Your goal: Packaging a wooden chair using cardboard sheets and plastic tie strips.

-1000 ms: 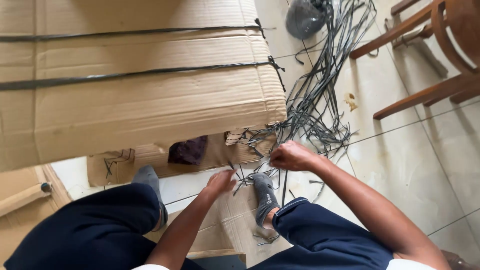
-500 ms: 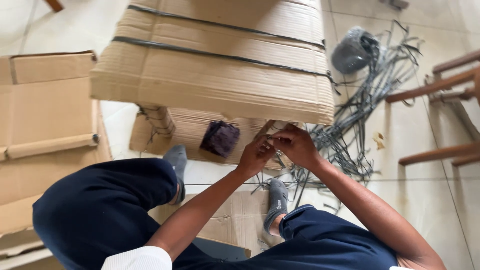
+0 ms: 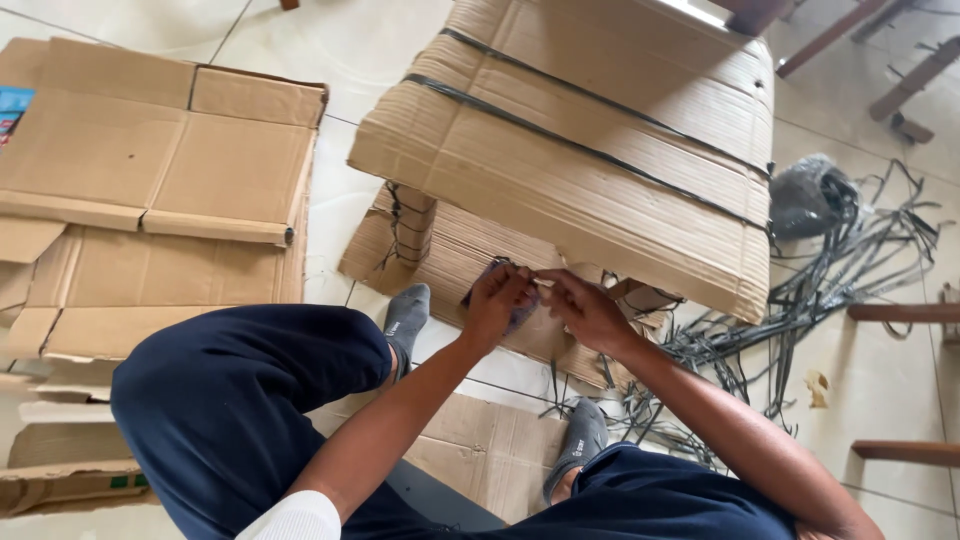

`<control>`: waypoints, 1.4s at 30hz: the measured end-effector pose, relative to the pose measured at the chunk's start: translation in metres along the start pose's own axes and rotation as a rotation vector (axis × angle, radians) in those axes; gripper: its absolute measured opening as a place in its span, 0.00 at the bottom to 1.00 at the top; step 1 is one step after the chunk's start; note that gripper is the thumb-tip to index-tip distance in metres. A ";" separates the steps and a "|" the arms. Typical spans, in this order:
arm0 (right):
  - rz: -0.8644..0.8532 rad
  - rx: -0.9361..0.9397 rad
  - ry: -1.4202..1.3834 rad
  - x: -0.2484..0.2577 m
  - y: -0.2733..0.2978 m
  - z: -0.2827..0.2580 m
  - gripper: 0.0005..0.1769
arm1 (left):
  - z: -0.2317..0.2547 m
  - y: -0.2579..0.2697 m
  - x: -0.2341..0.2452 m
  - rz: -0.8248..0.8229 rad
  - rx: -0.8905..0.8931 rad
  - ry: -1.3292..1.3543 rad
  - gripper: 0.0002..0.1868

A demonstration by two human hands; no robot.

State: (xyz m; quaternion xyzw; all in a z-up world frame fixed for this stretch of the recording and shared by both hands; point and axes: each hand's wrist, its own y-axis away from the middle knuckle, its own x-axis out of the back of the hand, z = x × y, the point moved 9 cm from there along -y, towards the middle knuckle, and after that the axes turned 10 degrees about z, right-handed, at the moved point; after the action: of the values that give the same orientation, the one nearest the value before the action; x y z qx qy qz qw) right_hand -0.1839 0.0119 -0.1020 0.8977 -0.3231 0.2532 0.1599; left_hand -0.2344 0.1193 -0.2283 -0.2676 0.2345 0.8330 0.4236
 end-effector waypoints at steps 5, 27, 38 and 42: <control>0.062 0.029 0.149 -0.011 -0.018 -0.008 0.13 | 0.056 -0.019 0.039 0.231 -0.111 -0.023 0.12; 0.491 -0.011 0.175 -0.108 -0.225 0.056 0.15 | 0.187 -0.163 0.129 0.288 0.090 -0.206 0.25; 0.411 -0.042 -0.051 -0.133 -0.224 0.079 0.12 | 0.123 -0.214 0.171 0.294 0.188 -0.015 0.23; 0.244 0.062 -0.188 -0.115 -0.159 0.025 0.18 | 0.140 -0.189 0.152 0.285 0.136 -0.002 0.23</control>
State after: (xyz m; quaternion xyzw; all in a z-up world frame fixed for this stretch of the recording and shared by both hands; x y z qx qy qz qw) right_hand -0.1467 0.1755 -0.2067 0.8760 -0.4354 0.1956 0.0695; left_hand -0.1870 0.3944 -0.2525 -0.2014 0.3256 0.8671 0.3187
